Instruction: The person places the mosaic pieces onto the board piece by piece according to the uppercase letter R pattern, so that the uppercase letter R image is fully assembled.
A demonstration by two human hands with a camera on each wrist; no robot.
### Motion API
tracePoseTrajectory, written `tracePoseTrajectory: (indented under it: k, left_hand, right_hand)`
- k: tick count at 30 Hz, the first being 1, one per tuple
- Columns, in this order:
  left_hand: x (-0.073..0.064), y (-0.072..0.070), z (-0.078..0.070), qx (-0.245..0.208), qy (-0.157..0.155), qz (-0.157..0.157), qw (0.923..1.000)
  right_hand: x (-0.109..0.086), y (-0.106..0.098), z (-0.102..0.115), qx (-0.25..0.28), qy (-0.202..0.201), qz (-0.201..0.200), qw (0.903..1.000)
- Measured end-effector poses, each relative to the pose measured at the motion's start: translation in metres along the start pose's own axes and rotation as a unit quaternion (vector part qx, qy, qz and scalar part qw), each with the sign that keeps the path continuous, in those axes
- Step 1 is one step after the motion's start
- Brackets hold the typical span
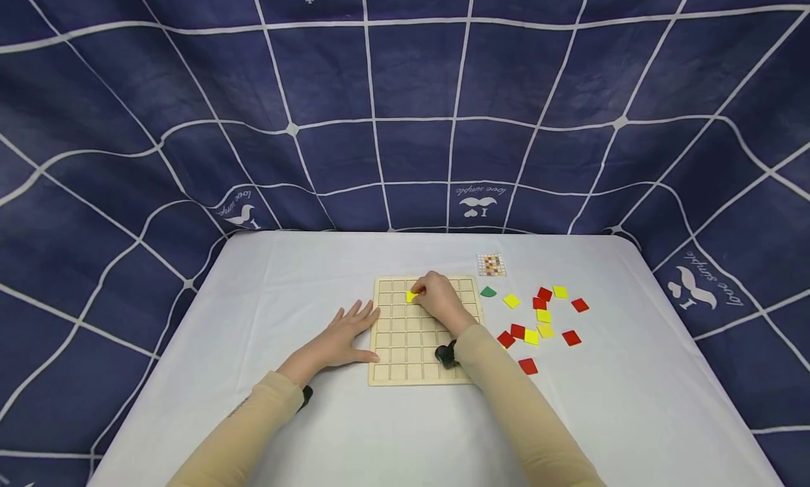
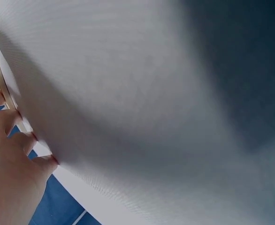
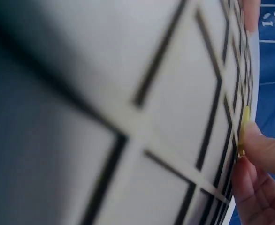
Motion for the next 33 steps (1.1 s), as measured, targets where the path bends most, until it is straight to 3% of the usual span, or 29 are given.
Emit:
tracePoseTrajectory:
  k: [4, 9, 13, 20, 26, 33]
  left_hand:
    - [0.0, 0.0, 0.0, -0.004, -0.001, -0.001, 1.0]
    - [-0.001, -0.001, 0.001, -0.002, -0.005, 0.0, 1.0]
    - [-0.001, -0.003, 0.001, -0.001, -0.002, 0.001, 1.0]
    - [-0.002, -0.002, 0.0, -0.009, 0.006, 0.003, 0.9999]
    - [-0.002, -0.001, 0.0, -0.01, 0.014, 0.009, 0.9998]
    - [-0.002, -0.001, 0.0, -0.013, 0.014, 0.008, 0.9998]
  right_hand:
    - [-0.001, -0.001, 0.002, -0.002, -0.004, 0.01, 0.9999]
    - [-0.008, -0.015, -0.009, 0.044, 0.009, 0.017, 0.9989]
    - [-0.022, -0.039, -0.028, 0.064, 0.018, 0.018, 0.9976]
    - [-0.065, -0.071, -0.075, 0.075, 0.05, 0.051, 0.9946]
    - [-0.098, -0.077, -0.112, 0.062, 0.099, 0.067, 0.9909]
    - [-0.114, -0.069, -0.123, 0.01, 0.079, 0.093, 0.9925]
Point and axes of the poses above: each hand's wrist, its own x-axis towards the middle knuckle, its own y-axis out of the palm, z = x × y, the point moved 8 cm from there along x, towards the middle knuckle, and after that the axes turned 6 degrees about z, right-handed, at the moved point
